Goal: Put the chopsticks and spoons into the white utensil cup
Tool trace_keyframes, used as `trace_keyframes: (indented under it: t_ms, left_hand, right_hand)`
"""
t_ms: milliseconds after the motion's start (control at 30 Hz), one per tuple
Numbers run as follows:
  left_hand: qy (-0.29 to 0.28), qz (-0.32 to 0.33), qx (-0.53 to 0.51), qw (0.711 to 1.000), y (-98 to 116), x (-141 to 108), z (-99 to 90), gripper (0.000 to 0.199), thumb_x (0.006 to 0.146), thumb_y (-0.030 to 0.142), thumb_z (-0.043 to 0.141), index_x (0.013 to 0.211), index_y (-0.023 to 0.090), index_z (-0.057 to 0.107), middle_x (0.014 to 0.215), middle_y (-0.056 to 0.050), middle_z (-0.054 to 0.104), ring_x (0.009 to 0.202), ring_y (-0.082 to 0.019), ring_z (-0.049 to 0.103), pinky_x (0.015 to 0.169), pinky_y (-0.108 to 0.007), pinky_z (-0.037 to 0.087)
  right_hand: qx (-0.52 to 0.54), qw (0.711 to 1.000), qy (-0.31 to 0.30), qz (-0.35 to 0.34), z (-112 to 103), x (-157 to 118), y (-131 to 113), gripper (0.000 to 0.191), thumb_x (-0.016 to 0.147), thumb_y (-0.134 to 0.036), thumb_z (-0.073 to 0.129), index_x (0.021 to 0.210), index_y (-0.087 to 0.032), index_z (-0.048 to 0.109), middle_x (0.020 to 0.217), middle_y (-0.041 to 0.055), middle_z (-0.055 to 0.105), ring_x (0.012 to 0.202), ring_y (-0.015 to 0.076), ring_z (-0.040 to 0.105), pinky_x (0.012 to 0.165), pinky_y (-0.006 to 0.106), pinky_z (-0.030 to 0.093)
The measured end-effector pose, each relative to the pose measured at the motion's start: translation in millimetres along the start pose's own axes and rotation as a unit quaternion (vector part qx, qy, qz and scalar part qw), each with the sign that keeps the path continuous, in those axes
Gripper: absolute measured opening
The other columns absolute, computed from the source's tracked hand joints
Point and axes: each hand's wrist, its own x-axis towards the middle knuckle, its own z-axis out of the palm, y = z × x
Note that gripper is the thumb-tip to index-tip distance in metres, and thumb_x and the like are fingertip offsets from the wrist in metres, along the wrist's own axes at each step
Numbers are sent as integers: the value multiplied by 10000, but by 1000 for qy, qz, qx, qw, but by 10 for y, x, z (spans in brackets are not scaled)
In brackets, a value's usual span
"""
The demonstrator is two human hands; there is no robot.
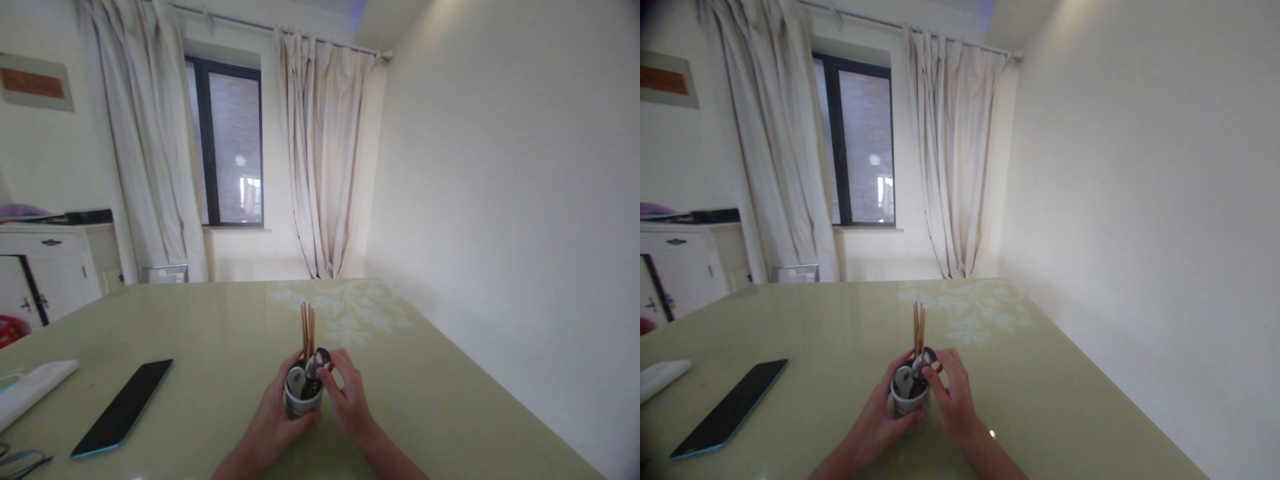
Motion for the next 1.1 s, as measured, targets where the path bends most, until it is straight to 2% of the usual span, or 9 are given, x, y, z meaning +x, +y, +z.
trace_keyframes:
  t_ms: [167,300,467,533,667,800,933,1033,1100]
  left_hand:
    - [2,-3,11,1000,29,-7,5,823,797,227,847,1515,267,446,1520,-114,656,1380,-302,644,1195,-417,477]
    - [4,-9,7,1000,49,-10,16,808,791,231,841,1496,255,448,1478,-117,683,1349,-304,664,1169,-416,497]
    - [0,-9,-1,1000,65,-12,29,865,787,244,847,1535,257,413,1530,-134,643,1406,-321,623,1199,-434,478]
    - [-5,-7,-6,1000,55,-15,29,926,797,275,852,1582,256,362,1575,-148,601,1451,-332,585,1231,-457,449]
    - [-12,-14,4,1000,-1,-22,21,1020,826,348,856,1648,269,258,1618,-157,555,1490,-340,547,1263,-487,413]
    - [-11,-14,9,1000,-55,-17,4,1066,836,387,854,1673,270,203,1641,-170,527,1500,-340,538,1286,-503,376]
    - [-30,-8,-11,999,-68,-8,-15,1081,848,449,851,1683,247,194,1638,-199,525,1506,-354,530,1288,-526,367]
    - [-59,-9,-25,998,-77,-4,-34,1091,842,434,867,1689,249,204,1666,-200,494,1543,-357,483,1304,-531,338]
    - [-70,-10,-16,997,-92,-3,-60,1087,820,414,890,1687,248,256,1673,-189,489,1551,-364,465,1312,-531,320]
  right_hand:
    - [6,1000,-15,-8,13,-35,11,313,1081,-524,598,1140,-265,764,935,41,741,874,223,665,809,314,554]
    - [12,1000,-8,11,34,-56,14,334,1082,-507,599,1274,-267,730,1018,52,755,896,218,686,833,314,569]
    - [8,1000,-3,4,36,-48,4,296,1073,-485,621,1231,-270,749,995,46,755,889,215,681,825,308,578]
    - [-1,1000,-2,4,40,-55,7,294,1072,-460,624,1268,-275,744,1019,52,763,897,220,682,831,319,584]
    - [-13,999,21,25,54,-84,29,406,1053,-415,650,1428,-260,662,1135,79,775,918,228,709,852,338,603]
    - [-14,999,25,39,56,-84,49,446,1037,-414,669,1452,-251,649,1197,91,777,930,226,719,874,341,610]
    - [11,997,20,68,68,-69,67,492,1041,-461,653,1480,-241,625,1342,115,751,1085,251,731,887,331,614]
    - [37,994,6,106,97,-80,99,596,1033,-517,654,1544,-227,554,1336,116,758,1082,257,743,878,331,621]
    - [61,991,-9,123,115,-100,132,648,1028,-569,648,1562,-223,525,1329,115,761,1105,265,742,924,347,615]
